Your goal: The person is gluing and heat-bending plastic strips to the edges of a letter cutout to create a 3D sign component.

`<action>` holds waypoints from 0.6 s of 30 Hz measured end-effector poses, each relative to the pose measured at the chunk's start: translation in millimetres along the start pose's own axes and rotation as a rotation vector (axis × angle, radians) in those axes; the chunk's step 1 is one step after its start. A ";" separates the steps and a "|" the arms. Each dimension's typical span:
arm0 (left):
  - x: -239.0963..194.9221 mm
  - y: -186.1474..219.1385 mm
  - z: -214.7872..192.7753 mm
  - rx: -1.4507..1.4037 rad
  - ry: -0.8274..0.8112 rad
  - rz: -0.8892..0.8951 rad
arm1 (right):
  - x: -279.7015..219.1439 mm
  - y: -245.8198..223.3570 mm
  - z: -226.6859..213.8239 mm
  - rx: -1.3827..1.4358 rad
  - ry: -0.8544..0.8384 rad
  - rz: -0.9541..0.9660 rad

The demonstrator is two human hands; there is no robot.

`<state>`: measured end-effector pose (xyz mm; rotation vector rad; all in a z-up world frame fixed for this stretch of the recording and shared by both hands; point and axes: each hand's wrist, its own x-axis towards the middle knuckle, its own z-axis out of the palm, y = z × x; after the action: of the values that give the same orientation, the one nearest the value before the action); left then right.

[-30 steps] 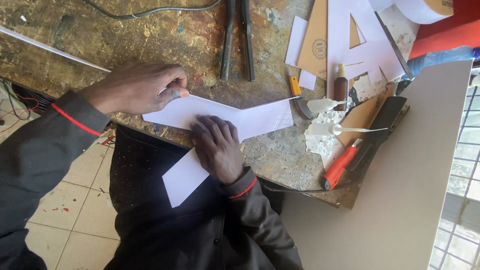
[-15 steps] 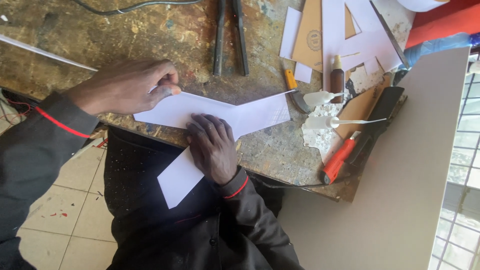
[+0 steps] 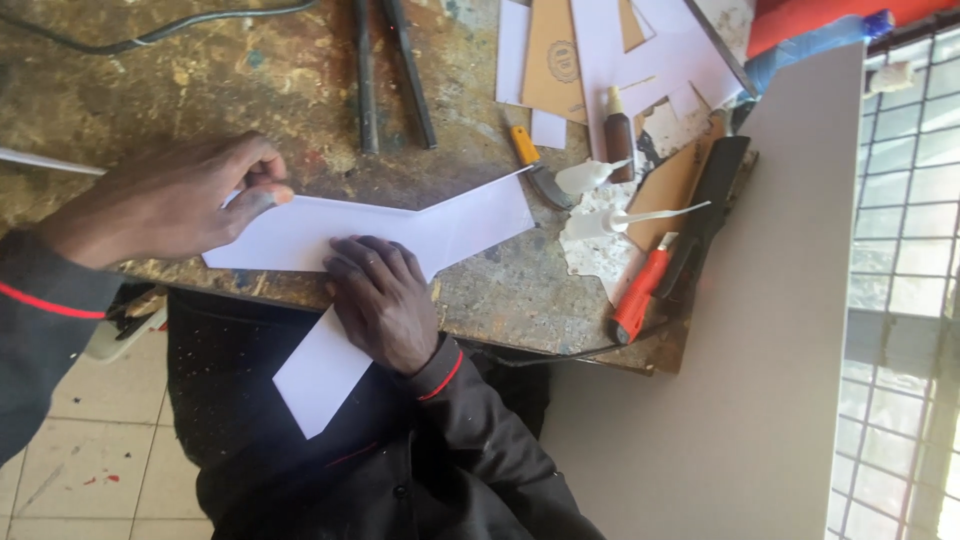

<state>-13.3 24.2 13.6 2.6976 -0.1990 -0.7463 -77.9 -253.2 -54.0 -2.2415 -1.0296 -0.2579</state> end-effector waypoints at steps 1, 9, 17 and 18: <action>-0.7 1.3 -1.2 -0.046 -0.001 -0.017 | -0.3 0.6 0.0 0.019 0.010 -0.002; 4.0 -1.8 5.0 -0.089 0.010 -0.040 | -13.3 12.8 -19.6 0.380 0.207 0.168; -2.6 4.5 -3.2 -0.179 -0.040 -0.064 | -37.2 92.0 -97.6 0.036 1.101 0.601; -2.4 2.4 -1.6 -0.183 -0.036 -0.073 | -30.5 86.6 -104.5 0.045 1.094 0.598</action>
<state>-14.6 22.9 16.8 2.5310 -0.0386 -0.7944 -25.7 -379.4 -27.9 -1.7977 0.2044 -1.0080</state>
